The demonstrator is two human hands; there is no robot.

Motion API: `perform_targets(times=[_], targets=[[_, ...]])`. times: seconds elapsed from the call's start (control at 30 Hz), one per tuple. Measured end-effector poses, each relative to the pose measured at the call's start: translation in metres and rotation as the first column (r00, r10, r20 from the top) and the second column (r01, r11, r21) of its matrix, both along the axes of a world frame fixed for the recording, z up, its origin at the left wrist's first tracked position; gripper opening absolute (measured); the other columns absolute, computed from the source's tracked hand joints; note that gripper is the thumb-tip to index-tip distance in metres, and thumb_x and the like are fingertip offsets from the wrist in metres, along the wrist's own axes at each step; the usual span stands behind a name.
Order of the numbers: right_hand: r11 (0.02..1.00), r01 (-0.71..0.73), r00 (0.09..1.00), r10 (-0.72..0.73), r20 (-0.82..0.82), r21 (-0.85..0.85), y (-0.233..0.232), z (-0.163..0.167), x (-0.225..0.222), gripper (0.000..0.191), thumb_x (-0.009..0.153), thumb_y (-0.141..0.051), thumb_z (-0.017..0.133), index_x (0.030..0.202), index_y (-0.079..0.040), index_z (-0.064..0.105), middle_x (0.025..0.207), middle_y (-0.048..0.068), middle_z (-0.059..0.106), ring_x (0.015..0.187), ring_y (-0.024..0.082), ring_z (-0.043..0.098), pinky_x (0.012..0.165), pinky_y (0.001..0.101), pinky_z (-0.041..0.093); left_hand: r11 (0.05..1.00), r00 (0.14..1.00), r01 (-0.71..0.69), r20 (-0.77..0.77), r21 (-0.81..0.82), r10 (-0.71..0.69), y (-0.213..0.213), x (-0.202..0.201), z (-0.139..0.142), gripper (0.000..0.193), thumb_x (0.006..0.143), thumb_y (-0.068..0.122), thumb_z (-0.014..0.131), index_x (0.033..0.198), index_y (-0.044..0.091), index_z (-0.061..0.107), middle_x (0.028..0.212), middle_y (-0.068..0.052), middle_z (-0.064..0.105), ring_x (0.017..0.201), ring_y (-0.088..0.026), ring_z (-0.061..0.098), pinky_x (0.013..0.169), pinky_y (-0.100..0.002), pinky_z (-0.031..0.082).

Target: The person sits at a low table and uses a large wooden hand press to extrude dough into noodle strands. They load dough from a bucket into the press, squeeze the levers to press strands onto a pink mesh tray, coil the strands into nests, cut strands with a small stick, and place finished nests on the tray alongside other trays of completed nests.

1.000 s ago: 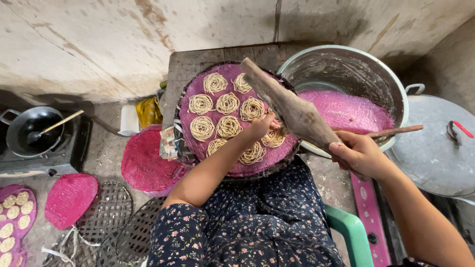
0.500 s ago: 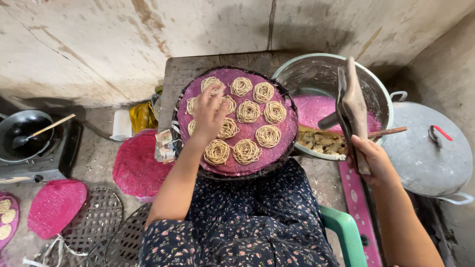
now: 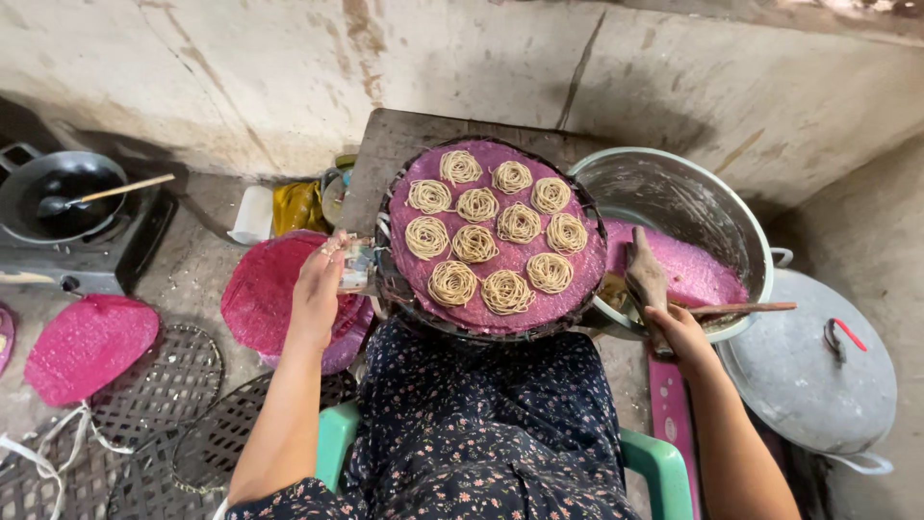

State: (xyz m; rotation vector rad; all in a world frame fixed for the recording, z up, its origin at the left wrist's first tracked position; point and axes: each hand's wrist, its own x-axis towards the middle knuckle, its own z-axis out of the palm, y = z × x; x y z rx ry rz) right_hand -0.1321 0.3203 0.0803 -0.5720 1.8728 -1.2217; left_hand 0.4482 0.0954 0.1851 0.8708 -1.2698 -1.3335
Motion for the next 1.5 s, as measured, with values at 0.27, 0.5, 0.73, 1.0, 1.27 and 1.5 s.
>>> perform_targets(times=[0.27, 0.5, 0.73, 1.0, 1.27, 1.5], targets=[[0.880, -0.143, 0.952, 0.248, -0.181, 0.452, -0.007, 0.055, 0.000, 0.060, 0.094, -0.051, 0.066, 0.134, -0.006, 0.067, 0.084, 0.010, 0.068, 0.059, 0.018, 0.063, 0.054, 0.0351, 0.053, 0.999, 0.994, -0.022, -0.105, 0.035, 0.026, 0.017, 0.010, -0.031, 0.034, 0.106, 0.017, 0.057, 0.133, -0.001, 0.064, 0.137, -0.008, 0.064, 0.130, -0.015, 0.056, 0.112, -0.030, 0.041], [0.981, 0.035, 0.473, 0.154, -0.867, 0.193, -0.033, 0.057, -0.082, 0.035, 0.092, -0.037, 0.080, 0.114, -0.010, 0.080, 0.093, 0.013, 0.077, 0.086, 0.027, 0.074, 0.082, 0.0379, 0.057, 0.981, 0.997, 0.025, -0.082, 0.194, -0.009, 0.023, 0.005, -0.039, 0.033, 0.104, 0.015, 0.058, 0.134, 0.001, 0.061, 0.137, -0.007, 0.063, 0.129, -0.015, 0.056, 0.112, -0.032, 0.041], [0.966, -0.047, 0.194, 0.259, -0.946, 0.255, -0.061, 0.023, -0.081, 0.029, 0.083, -0.025, 0.071, 0.108, -0.015, 0.084, 0.106, 0.020, 0.075, 0.095, 0.038, 0.071, 0.088, 0.0455, 0.056, 0.963, 0.999, -0.019, -0.035, 0.268, 0.030, 0.028, 0.004, -0.044, 0.031, 0.105, 0.015, 0.059, 0.132, 0.000, 0.063, 0.133, -0.008, 0.066, 0.123, -0.016, 0.060, 0.107, -0.032, 0.046], [0.752, -0.027, 0.198, 0.649, -0.734, 0.658, -0.073, 0.011, -0.061, 0.026, 0.087, -0.041, 0.074, 0.104, -0.025, 0.084, 0.094, 0.011, 0.080, 0.086, 0.031, 0.077, 0.082, 0.0429, 0.061, 0.961, 0.990, -0.127, -0.036, 0.245, 0.140, 0.016, 0.022, -0.062, 0.039, 0.100, 0.018, 0.064, 0.134, -0.001, 0.061, 0.133, -0.007, 0.066, 0.125, -0.014, 0.060, 0.109, -0.029, 0.045], [0.829, -0.068, 0.516, 0.506, -0.691, 0.556, -0.023, 0.027, -0.044, 0.032, 0.091, -0.042, 0.079, 0.110, -0.016, 0.084, 0.084, 0.008, 0.081, 0.078, 0.021, 0.075, 0.078, 0.0359, 0.057, 0.911, 0.940, -0.171, -0.214, 0.374, 0.264, -0.042, 0.026, -0.112, 0.039, 0.094, 0.023, 0.074, 0.124, -0.002, 0.067, 0.114, -0.007, 0.073, 0.105, -0.015, 0.067, 0.090, -0.031, 0.052], [0.964, 0.029, 0.602, 0.195, -0.775, 0.264, -0.001, 0.061, -0.022, 0.027, 0.094, -0.027, 0.080, 0.114, -0.008, 0.080, 0.090, 0.009, 0.078, 0.084, 0.018, 0.072, 0.080, 0.0326, 0.056, 0.882, 0.720, -0.461, 0.621, 0.096, 0.309, -0.109, -0.024, -0.162, 0.045, 0.087, 0.043, 0.071, 0.115, 0.007, 0.073, 0.109, -0.019, 0.074, 0.104, -0.035, 0.070, 0.089, -0.045, 0.053]])
